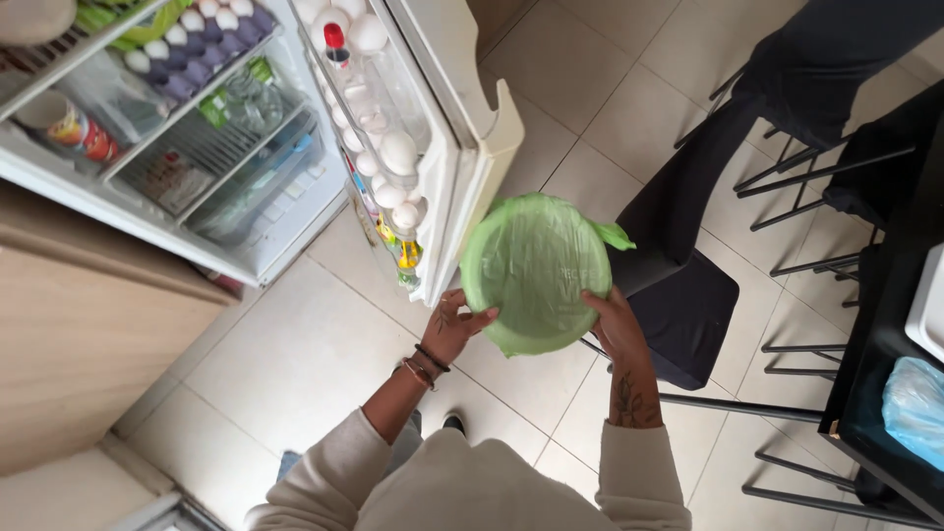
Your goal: The recorder takes meat fillets and other food items out of the refrigerator and places them on a table.
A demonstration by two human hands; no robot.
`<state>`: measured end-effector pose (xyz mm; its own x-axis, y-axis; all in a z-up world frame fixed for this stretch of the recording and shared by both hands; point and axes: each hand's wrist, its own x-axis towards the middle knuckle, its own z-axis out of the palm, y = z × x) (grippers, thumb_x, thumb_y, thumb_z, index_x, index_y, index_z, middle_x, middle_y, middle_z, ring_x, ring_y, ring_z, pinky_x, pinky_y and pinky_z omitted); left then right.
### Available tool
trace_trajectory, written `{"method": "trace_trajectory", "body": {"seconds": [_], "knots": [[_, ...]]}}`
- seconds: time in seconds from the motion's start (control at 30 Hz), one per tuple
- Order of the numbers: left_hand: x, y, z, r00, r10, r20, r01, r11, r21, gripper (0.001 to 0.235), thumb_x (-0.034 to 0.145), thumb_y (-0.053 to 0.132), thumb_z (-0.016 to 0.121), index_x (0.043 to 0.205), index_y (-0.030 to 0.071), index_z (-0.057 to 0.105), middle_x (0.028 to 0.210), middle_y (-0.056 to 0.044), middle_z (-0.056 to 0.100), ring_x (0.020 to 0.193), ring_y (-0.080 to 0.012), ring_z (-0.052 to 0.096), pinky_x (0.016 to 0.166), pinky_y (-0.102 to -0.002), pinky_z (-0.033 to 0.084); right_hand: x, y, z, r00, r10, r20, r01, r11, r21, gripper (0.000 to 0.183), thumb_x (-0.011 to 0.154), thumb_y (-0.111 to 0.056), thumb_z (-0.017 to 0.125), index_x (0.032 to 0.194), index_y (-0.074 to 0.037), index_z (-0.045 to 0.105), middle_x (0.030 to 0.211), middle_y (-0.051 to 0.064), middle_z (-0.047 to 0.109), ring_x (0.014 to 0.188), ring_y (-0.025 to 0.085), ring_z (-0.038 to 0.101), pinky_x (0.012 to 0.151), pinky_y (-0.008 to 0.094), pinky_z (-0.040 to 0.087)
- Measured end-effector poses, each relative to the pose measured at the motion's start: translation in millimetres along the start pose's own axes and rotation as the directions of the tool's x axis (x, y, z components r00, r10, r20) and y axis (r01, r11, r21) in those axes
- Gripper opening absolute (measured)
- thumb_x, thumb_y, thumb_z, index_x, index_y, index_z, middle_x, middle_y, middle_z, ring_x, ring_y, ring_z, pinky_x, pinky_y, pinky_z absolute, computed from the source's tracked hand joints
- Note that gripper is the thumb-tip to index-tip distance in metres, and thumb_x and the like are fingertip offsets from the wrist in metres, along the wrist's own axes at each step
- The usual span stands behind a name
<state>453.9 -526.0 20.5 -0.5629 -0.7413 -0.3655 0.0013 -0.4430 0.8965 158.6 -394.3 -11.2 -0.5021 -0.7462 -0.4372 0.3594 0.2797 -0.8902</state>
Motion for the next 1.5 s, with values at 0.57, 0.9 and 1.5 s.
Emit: {"method": "trace_trajectory", "body": {"seconds": [0.57,0.9,1.5], "knots": [[-92,40,-182,0.836,0.042,-0.548,-0.067,0.997,-0.026,0.061,0.082,0.022,0.089,0.126,-0.009,0.061,0.126,-0.027,0.05,0.109,-0.0526,0.064,0.094,-0.052,0.057,19,1,256,0.891,0.134,0.435,-0.066,0.984,-0.168,0.047,0.092,-0.021,0.076,0.132,-0.007,0.055,0.11,0.011,0.06,0.098,0.027,0.071,0.083,0.052,0.061],[-95,87,-256,0.795,0.013,-0.606,-0.023,1.0,-0.008,0.066,0.086,0.029,0.084,0.129,-0.012,0.057,0.123,-0.03,0.053,0.115,-0.053,0.061,0.099,-0.056,0.051,30,-9,346,0.831,0.149,0.535,-0.02,0.971,-0.24,0.044,0.094,-0.028,0.077,0.123,-0.002,0.056,0.102,0.011,0.062,0.096,0.028,0.072,0.082,0.049,0.062],[175,168,-169,0.979,0.093,-0.182,-0.039,0.958,0.283,0.055,0.091,0.028,0.079,0.126,-0.008,0.059,0.116,-0.035,0.063,0.111,-0.0492,0.064,0.093,-0.054,0.056,134,-125,252,0.998,0.045,0.032,-0.042,0.995,-0.094,0.049,0.087,-0.029,0.081,0.119,0.002,0.059,0.096,0.012,0.069,0.081,0.023,0.073,0.07,0.036,0.065]]}}
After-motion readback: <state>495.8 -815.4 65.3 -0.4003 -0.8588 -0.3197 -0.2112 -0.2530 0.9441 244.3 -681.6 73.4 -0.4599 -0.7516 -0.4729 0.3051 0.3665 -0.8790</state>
